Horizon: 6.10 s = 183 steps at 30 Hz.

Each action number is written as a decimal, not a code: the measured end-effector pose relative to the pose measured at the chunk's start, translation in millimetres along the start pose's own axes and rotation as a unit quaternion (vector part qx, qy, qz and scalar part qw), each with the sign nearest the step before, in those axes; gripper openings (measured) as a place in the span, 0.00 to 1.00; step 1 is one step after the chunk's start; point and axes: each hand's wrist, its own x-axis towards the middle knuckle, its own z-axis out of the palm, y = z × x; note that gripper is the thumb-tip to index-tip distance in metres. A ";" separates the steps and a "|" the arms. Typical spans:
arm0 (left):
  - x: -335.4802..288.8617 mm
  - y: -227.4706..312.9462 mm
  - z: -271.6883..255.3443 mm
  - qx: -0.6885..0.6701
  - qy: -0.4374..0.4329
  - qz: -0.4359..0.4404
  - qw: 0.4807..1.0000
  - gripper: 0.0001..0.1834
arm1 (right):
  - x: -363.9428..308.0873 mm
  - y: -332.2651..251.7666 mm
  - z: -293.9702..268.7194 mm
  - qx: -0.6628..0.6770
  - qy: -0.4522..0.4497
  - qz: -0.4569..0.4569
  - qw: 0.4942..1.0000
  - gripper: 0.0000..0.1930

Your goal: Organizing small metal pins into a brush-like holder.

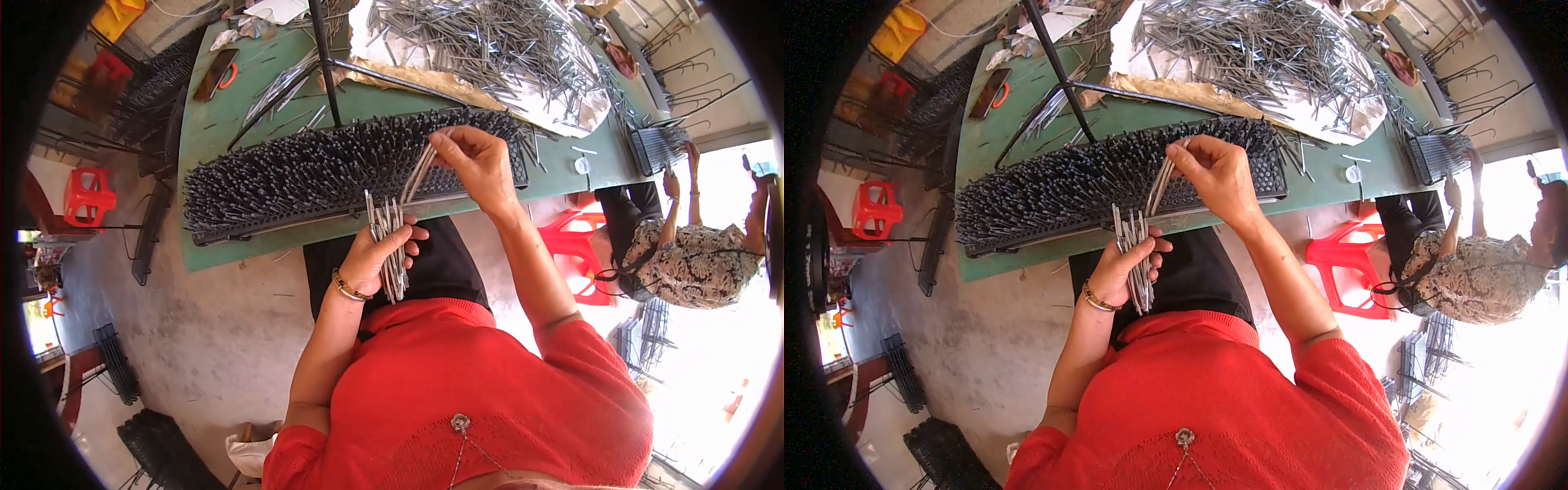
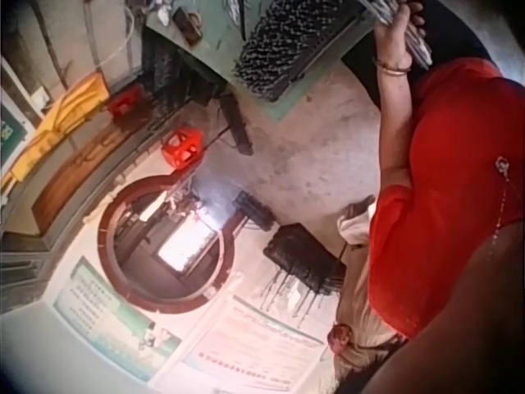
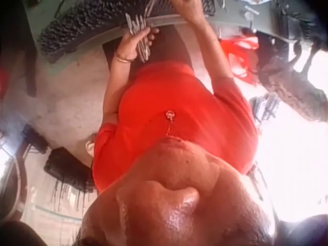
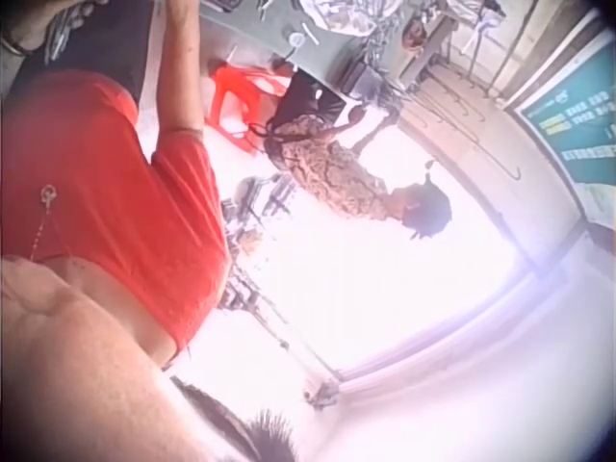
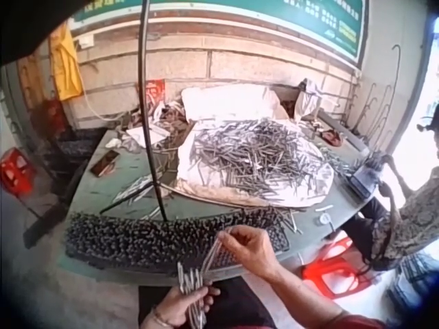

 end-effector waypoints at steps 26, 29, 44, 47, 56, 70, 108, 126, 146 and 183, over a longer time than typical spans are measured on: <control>2.7 -4.1 0.2 -0.001 0.019 -0.021 1.000 0.14 | 9.0 17.2 -1.9 -0.224 -0.032 -0.308 0.924 0.08; 2.9 -3.7 1.2 -0.004 0.017 -0.023 1.000 0.14 | 8.5 19.4 1.3 -0.229 -0.030 -0.335 0.914 0.07; 5.0 -5.0 1.1 -0.021 0.017 -0.027 0.999 0.15 | 14.3 30.2 6.5 -0.231 -0.031 -0.352 0.906 0.09; 3.6 -3.4 1.3 -0.026 0.019 -0.031 0.999 0.15 | 12.7 30.2 7.7 -0.243 -0.014 -0.361 0.900 0.10; 3.8 -5.4 1.0 -0.005 0.010 -0.023 1.000 0.16 | 9.1 32.6 15.0 -0.299 0.012 -0.406 0.863 0.11; -0.2 10.8 10.8 0.009 -0.023 0.041 0.999 0.15 | -23.5 17.0 15.5 -0.164 -0.009 -0.191 0.968 0.09; 27.8 -8.8 18.4 0.018 -0.041 -0.084 0.995 0.15 | 9.9 25.5 -28.9 -0.163 0.120 -0.176 0.963 0.08; 26.6 -17.3 19.6 0.030 0.063 -0.005 0.998 0.12 | -12.5 31.5 -25.8 0.022 -0.060 0.061 0.996 0.15; 23.1 -18.6 23.4 0.036 0.070 -0.035 0.996 0.12 | 21.9 22.0 -32.3 -0.232 0.020 -0.299 0.925 0.05; 26.7 -23.3 20.3 0.012 0.061 -0.047 0.997 0.13 | 35.2 8.0 -46.9 -0.304 -0.133 -0.377 0.865 0.07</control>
